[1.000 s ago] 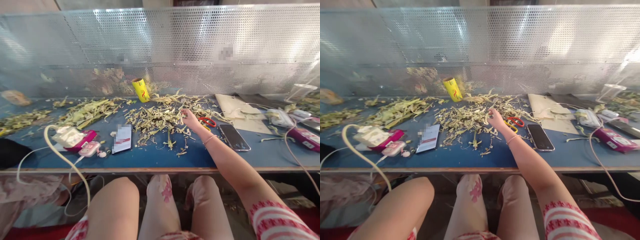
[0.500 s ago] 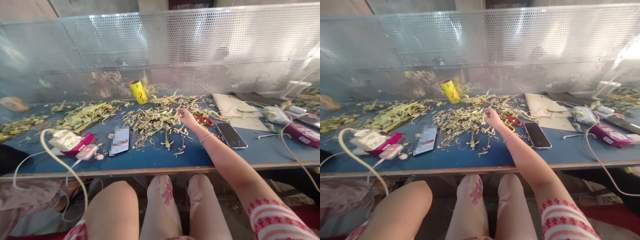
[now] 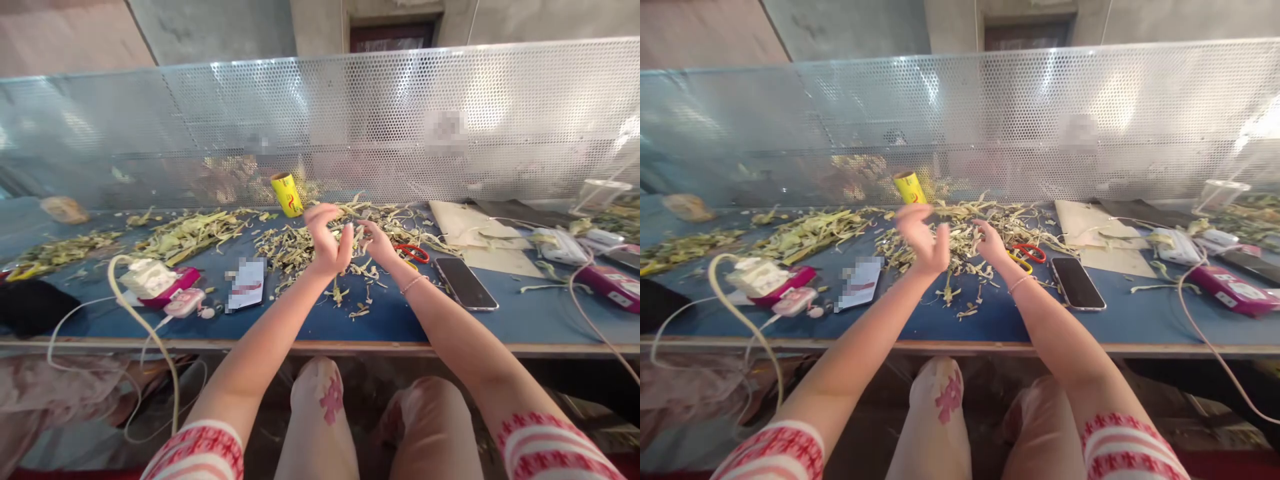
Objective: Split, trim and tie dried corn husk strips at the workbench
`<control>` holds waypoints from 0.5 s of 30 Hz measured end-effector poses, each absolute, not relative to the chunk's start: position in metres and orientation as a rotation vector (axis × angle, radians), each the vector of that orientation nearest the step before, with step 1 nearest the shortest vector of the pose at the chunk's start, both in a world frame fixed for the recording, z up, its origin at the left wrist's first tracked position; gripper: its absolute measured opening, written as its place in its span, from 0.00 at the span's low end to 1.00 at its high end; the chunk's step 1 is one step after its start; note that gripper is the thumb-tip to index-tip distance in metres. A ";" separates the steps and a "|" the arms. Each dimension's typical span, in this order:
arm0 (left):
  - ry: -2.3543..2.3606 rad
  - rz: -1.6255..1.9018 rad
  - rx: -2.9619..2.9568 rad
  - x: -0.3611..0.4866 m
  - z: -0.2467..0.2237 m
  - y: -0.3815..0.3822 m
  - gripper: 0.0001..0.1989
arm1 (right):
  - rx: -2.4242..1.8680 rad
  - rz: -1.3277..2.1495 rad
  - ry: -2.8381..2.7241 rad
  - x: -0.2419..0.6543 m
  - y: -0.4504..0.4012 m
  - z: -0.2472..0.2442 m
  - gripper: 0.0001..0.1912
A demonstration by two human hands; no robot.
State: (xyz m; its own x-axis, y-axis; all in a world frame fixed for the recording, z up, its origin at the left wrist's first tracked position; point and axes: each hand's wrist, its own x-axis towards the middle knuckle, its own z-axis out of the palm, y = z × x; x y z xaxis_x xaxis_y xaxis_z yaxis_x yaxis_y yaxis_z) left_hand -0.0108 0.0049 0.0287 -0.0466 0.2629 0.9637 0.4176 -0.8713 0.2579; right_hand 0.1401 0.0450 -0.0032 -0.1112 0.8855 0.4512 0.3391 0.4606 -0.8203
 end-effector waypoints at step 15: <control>-1.517 -2.454 -2.788 -0.006 -0.013 0.045 0.17 | -1.005 0.673 -1.664 0.135 0.035 -0.005 0.15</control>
State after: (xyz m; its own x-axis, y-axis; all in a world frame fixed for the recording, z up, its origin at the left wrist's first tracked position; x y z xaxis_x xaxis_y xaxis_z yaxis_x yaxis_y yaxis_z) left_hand -0.0058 0.0451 -0.0135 0.1498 0.8997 0.4101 -0.0355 -0.4096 0.9116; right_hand 0.1345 0.0353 -0.0050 -0.1172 0.8691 0.4806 0.2909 0.4928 -0.8201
